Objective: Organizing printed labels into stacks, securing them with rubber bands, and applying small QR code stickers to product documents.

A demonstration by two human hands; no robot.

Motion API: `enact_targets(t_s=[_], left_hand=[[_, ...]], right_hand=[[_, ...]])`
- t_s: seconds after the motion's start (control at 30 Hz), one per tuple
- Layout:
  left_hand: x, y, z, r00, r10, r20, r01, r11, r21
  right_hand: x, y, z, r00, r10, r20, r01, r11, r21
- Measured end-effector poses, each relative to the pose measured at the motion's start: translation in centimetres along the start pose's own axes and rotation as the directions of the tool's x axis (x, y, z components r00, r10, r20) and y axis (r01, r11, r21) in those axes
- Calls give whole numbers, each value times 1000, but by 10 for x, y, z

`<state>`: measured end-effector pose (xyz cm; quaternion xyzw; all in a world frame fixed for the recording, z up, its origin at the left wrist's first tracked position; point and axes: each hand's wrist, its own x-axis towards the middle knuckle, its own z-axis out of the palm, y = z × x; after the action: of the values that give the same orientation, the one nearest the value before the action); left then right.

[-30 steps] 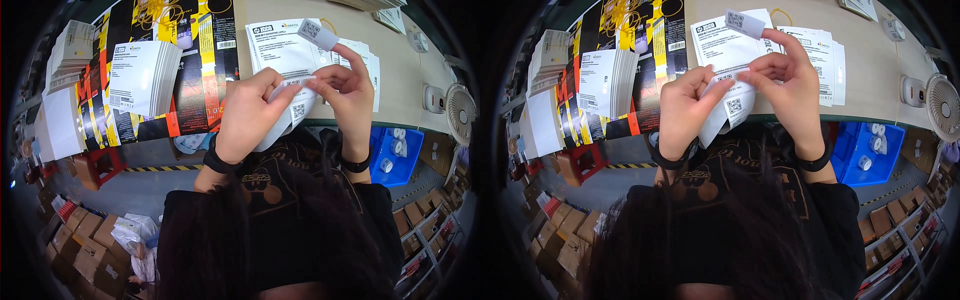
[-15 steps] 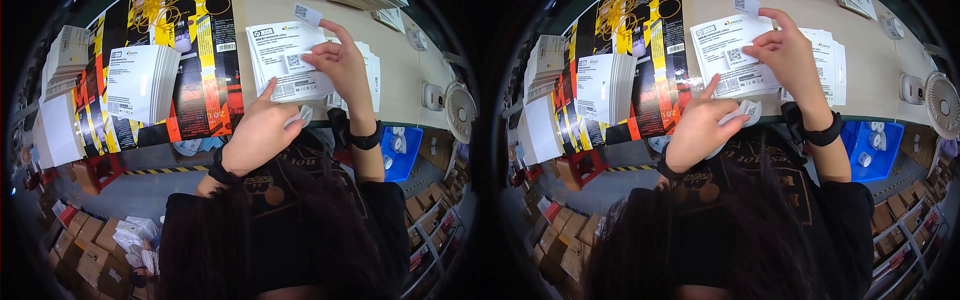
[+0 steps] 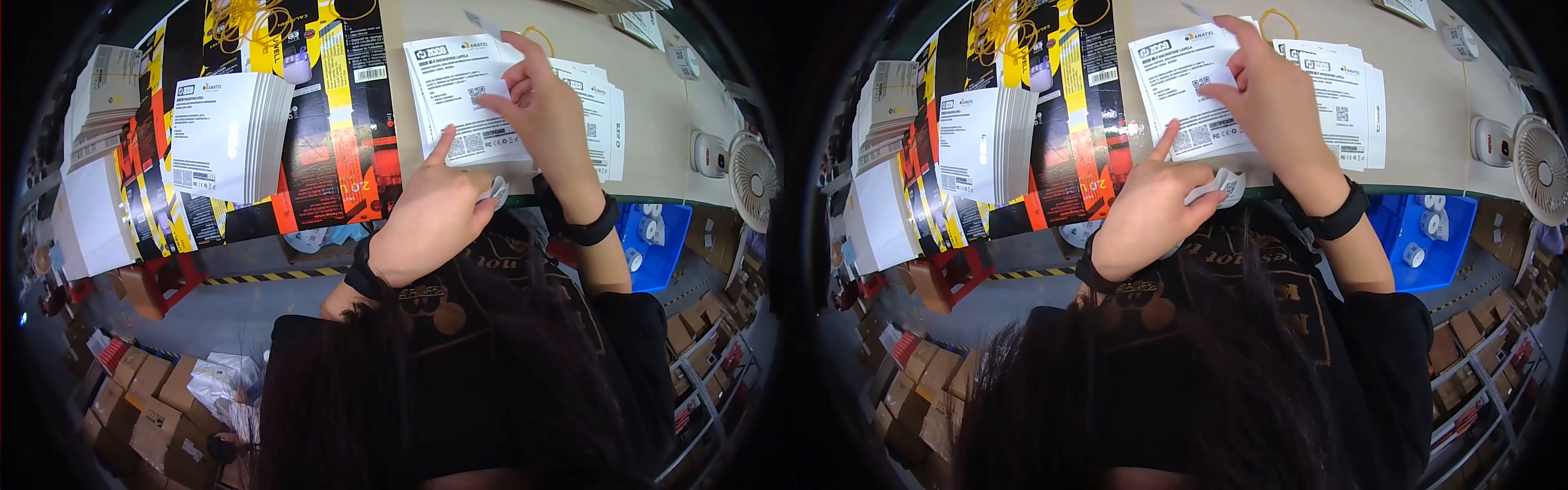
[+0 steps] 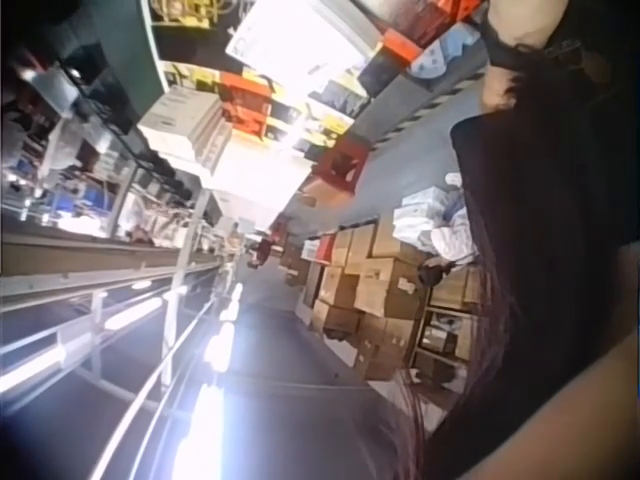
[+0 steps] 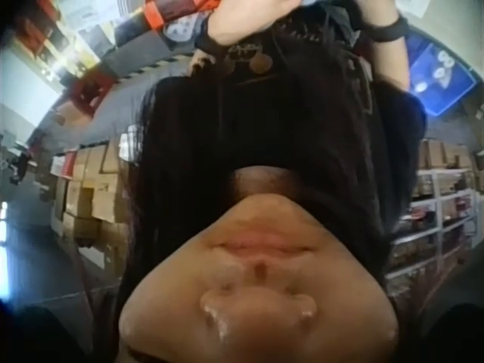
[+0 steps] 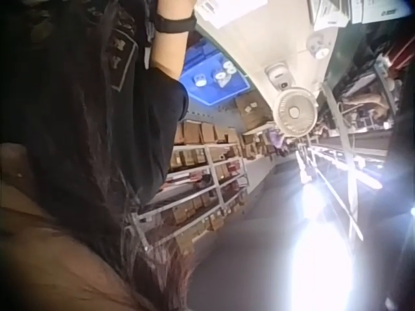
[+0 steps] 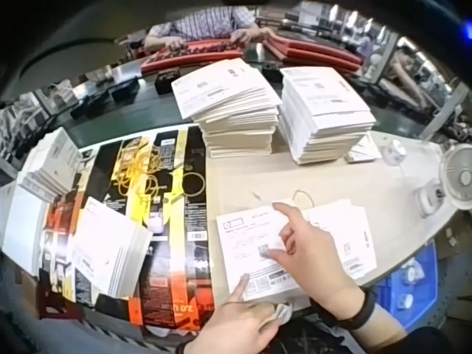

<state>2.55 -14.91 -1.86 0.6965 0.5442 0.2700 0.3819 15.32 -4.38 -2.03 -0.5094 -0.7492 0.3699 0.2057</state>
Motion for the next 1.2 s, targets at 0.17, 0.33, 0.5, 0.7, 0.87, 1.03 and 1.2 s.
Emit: enact_targets(t_s=[0.17,0.33,0.5,0.7,0.87,1.03,1.2], left_hand=[[0,0,1,1000,21,22,-21,999,26],[1,0,0,999,26,27,-26,999,30],[0,1,2,999,25,24,-26,997,70],[0,5,6,998,68,3,-68,993,98],[3,8,10,987,159,3,-159,986,50],[2,12,9,982,189,9,-189,981,53],[-4,16,4,988,147,-38,-142,984,112]], right_hand=[[3,3,1,975,-214,-63,167,886,-433],[4,7,-3,977,-162,-137,106,932,-346],[3,11,-12,982,94,-162,-127,969,-212],[-6,12,-24,987,-33,-156,12,991,-131],[-24,9,-41,966,4,-258,-3,1000,5],[-17,18,-51,979,177,-105,-144,953,267],[-22,23,-48,971,169,-169,-140,975,170]])
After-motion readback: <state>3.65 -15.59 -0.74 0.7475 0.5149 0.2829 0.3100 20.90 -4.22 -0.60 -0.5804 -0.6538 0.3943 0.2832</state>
